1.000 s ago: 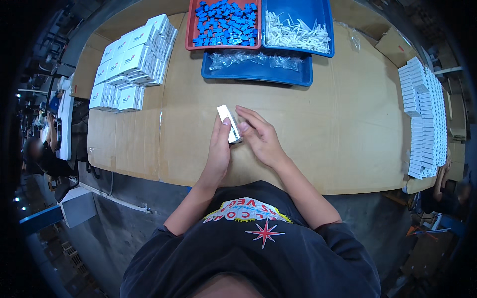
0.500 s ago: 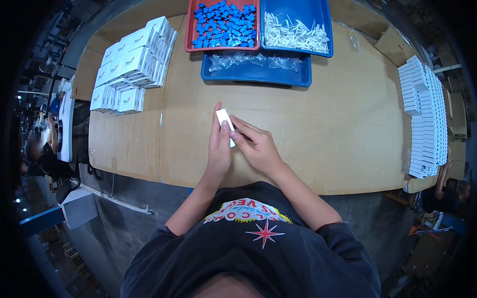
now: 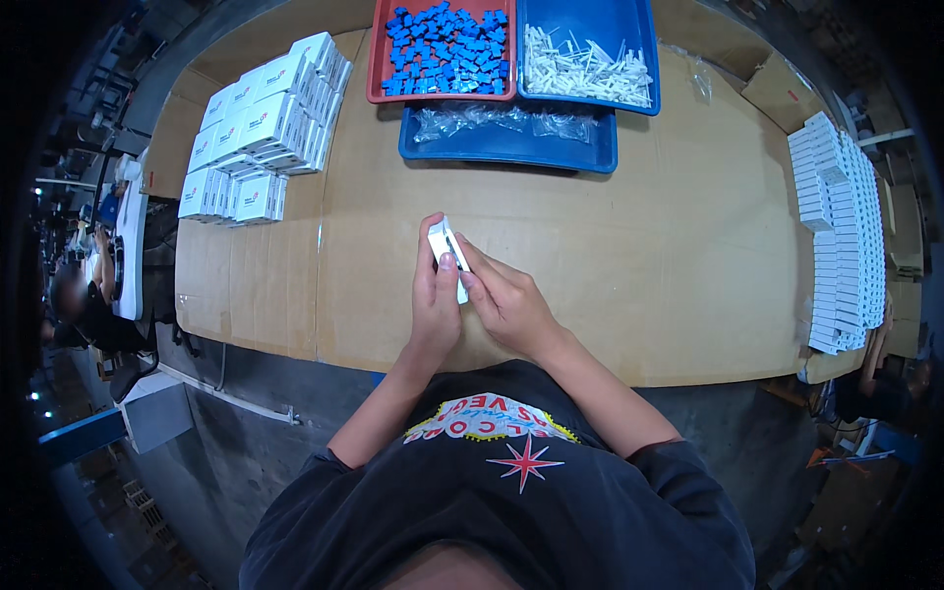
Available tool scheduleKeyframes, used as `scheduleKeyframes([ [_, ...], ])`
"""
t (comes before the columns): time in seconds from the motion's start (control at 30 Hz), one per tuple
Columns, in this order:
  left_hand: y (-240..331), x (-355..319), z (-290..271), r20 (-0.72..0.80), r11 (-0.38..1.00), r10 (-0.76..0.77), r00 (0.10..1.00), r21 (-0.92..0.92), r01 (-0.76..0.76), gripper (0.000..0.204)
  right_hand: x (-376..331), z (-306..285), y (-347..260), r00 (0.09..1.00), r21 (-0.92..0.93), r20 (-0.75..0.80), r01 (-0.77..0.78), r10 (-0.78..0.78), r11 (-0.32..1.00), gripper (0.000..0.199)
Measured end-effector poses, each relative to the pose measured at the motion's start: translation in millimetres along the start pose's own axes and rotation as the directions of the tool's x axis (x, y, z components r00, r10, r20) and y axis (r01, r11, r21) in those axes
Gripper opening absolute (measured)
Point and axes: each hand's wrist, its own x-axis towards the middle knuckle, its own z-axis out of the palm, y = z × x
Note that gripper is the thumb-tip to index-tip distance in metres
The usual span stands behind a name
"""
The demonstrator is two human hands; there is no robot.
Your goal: The person assembles electronic components by hand, packaging them into cardboard boxes at a workstation.
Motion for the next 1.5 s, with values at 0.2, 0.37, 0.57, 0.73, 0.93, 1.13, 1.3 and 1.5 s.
scheduleKeyframes([
  [0.2,0.4,6.5,-2.7,0.023,0.998,0.069,0.997,0.005,-0.069,0.071,7.1,-11.4,5.8,0.976,0.506,0.043,-0.205,0.213,0.838,0.042],
  [0.37,5.0,6.4,1.4,0.043,0.968,0.218,0.975,0.114,-0.222,0.094,20.8,-24.4,-15.1,0.793,0.643,0.296,-0.578,0.533,0.503,0.052],
  [0.57,-1.9,10.3,2.1,0.036,0.912,0.327,0.944,0.249,-0.325,0.105,16.6,4.0,-16.4,0.883,0.664,0.136,-0.417,0.449,0.621,0.059],
  [0.73,-6.4,13.6,2.4,-0.061,0.842,0.463,0.884,0.343,-0.417,0.091,8.7,24.3,-18.6,0.900,0.728,0.058,-0.334,0.431,0.599,0.058],
  [0.93,-7.6,12.8,4.1,-0.109,0.857,0.481,0.870,0.269,-0.440,0.074,-0.3,33.2,-21.7,0.903,0.657,0.013,-0.332,0.430,0.677,0.053],
  [1.13,-13.5,9.1,5.5,-0.168,0.874,0.473,0.865,0.213,-0.436,0.072,-2.7,35.1,-27.1,0.941,0.539,-0.039,-0.263,0.336,0.800,0.050],
  [1.3,-19.2,6.4,3.4,-0.174,0.888,0.453,0.874,0.170,-0.426,0.073,-5.0,35.5,-29.4,0.939,0.502,-0.042,-0.275,0.340,0.820,0.048],
  [1.5,-19.2,4.8,3.8,-0.178,0.906,0.422,0.889,0.108,-0.409,0.074,-5.2,32.9,-28.3,0.933,0.475,-0.026,-0.306,0.360,0.826,0.045],
])
